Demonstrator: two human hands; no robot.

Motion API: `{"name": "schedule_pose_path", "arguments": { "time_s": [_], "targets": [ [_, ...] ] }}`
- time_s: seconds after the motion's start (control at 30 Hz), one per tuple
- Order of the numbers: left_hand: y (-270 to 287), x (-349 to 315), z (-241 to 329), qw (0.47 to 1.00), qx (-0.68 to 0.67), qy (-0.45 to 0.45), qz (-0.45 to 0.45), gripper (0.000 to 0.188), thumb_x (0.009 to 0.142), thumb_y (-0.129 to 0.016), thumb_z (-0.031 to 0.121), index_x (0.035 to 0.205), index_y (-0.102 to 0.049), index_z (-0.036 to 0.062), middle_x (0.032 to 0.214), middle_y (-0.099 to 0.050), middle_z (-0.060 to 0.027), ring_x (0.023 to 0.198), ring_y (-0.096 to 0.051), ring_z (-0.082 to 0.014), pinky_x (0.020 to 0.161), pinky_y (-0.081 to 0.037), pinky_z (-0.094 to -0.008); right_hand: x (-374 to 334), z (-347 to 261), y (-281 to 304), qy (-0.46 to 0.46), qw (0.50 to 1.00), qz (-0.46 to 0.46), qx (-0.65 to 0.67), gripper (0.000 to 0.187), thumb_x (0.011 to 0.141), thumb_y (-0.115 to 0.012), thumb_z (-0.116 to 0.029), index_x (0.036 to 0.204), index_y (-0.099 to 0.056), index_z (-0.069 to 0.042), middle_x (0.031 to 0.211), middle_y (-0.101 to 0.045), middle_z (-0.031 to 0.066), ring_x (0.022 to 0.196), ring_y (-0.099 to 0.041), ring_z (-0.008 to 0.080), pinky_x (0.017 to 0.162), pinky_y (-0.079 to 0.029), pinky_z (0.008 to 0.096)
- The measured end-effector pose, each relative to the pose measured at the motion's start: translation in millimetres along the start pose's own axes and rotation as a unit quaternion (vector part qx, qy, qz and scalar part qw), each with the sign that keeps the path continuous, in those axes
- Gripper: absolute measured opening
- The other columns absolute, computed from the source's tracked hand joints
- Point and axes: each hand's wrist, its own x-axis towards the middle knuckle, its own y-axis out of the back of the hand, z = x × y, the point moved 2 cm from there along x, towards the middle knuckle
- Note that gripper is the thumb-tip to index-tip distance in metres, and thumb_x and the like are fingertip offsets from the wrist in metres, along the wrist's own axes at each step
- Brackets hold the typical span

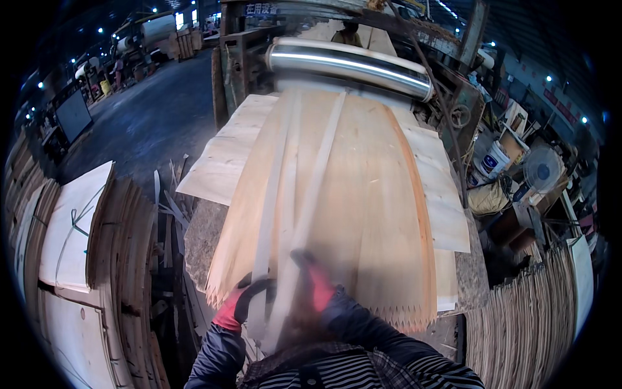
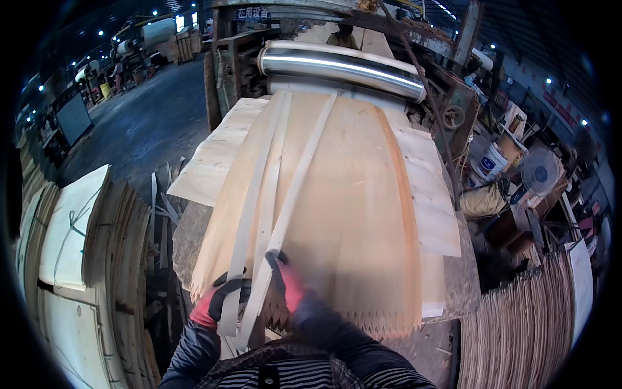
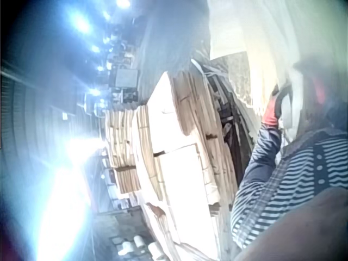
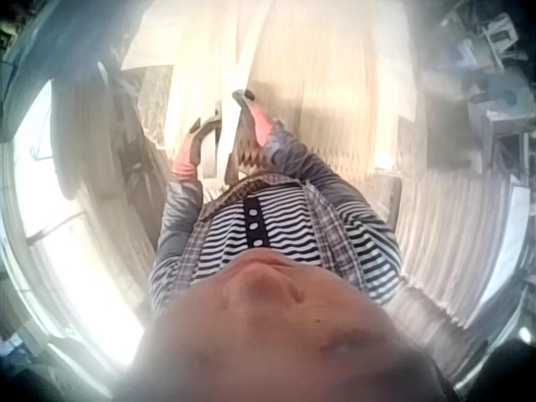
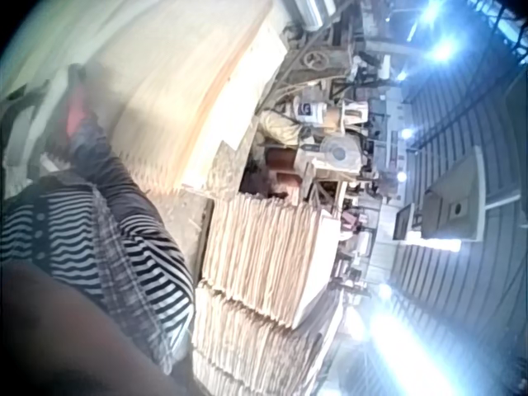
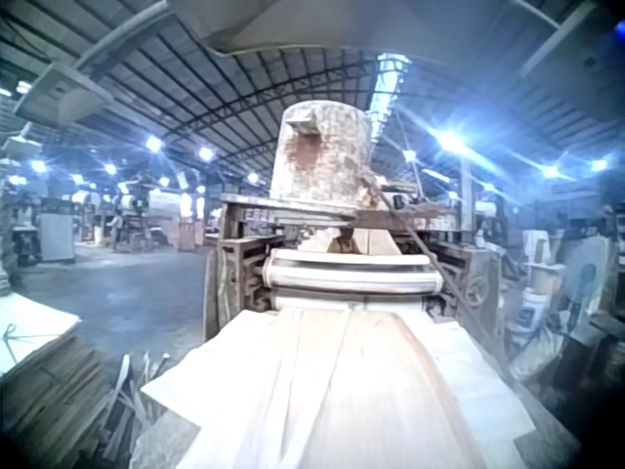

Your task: The person repeatedly feeds thin wood veneer sheets into a roller machine, smoothing them by hand as they pass through. The person also picks up and discards offcuts or scrap pieces from the floor into a pile.

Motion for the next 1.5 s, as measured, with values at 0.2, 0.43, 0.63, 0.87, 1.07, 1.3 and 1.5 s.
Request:
{"name": "schedule_pose_path", "arguments": {
  "time_s": [0.2,0.43,0.63,0.87,1.07,1.3,1.5],
  "targets": [
    [5,-2,-4,1.0,-0.004,-0.02,0.001,0.031,0.086,-0.055,0.015,0.113,-0.051,-0.001,0.099,-0.06,-0.0117,0.087,-0.06,-0.0197,0.076,-0.049,-0.0295,-55,-58,-29,-0.092,0.982,0.01,0.162,0.024,0.086,-0.055,-0.022,0.102,-0.051,-0.004,0.089,-0.058,0.0076,0.082,-0.057,0.0201,0.071,-0.048,0.0313],
    [17,6,0,0.993,0.104,-0.042,0.022,0.036,0.088,-0.051,0.013,0.121,-0.043,0.0007,0.1,-0.06,-0.0141,0.085,-0.061,-0.0205,0.066,-0.05,-0.0292,-28,-53,28,0.018,0.999,0.014,0.022,0.023,0.082,-0.061,-0.016,0.098,-0.056,-0.001,0.09,-0.062,0.0105,0.084,-0.06,0.0194,0.077,-0.048,0.0295],
    [20,17,19,0.975,0.206,-0.067,0.039,0.043,0.087,-0.047,0.007,0.129,-0.037,0.0039,0.096,-0.06,-0.0116,0.076,-0.061,-0.0182,0.061,-0.049,-0.0268,13,-77,67,0.111,0.99,0.082,0.025,0.025,0.079,-0.061,-0.023,0.09,-0.062,-0.001,0.08,-0.064,0.0084,0.071,-0.062,0.0181,0.065,-0.049,0.0285],
    [-3,16,18,0.966,0.234,-0.072,0.076,0.047,0.088,-0.047,0.009,0.133,-0.032,0.0072,0.093,-0.06,-0.0093,0.07,-0.06,-0.0155,0.058,-0.047,-0.025,10,-118,40,0.028,0.837,0.225,-0.498,0.043,0.069,-0.07,-0.029,0.088,-0.059,0.007,0.078,-0.064,0.0142,0.073,-0.062,0.0226,0.065,-0.049,0.0318],
    [-44,51,-19,0.871,0.462,-0.132,0.104,0.059,0.083,-0.054,0.016,0.134,-0.028,0.0063,0.092,-0.059,-0.0156,0.073,-0.061,-0.0236,0.065,-0.047,-0.0332,33,-72,87,0.032,0.807,0.28,-0.519,0.055,0.07,-0.067,-0.038,0.107,-0.056,0.001,0.094,-0.062,0.0189,0.081,-0.061,0.031,0.069,-0.048,0.0378],
    [-64,54,-36,0.788,0.589,-0.16,0.078,0.07,0.077,-0.059,0.021,0.135,-0.024,0.0029,0.106,-0.049,-0.0248,0.094,-0.051,-0.0369,0.08,-0.042,-0.0388,-3,-97,47,-0.004,0.906,0.173,-0.386,0.041,0.075,-0.066,-0.025,0.106,-0.057,0.0,0.086,-0.063,0.0088,0.074,-0.059,0.0153,0.063,-0.047,0.0295],
    [-62,46,-37,0.743,0.636,-0.182,0.106,0.076,0.073,-0.062,0.024,0.135,-0.024,0.0027,0.117,-0.043,-0.0247,0.103,-0.045,-0.0388,0.086,-0.039,-0.0409,-9,-80,63,0.027,0.999,0.016,-0.037,0.031,0.081,-0.059,-0.023,0.105,-0.056,-0.003,0.091,-0.06,0.004,0.08,-0.057,0.0086,0.066,-0.045,0.0228]
  ]
}}
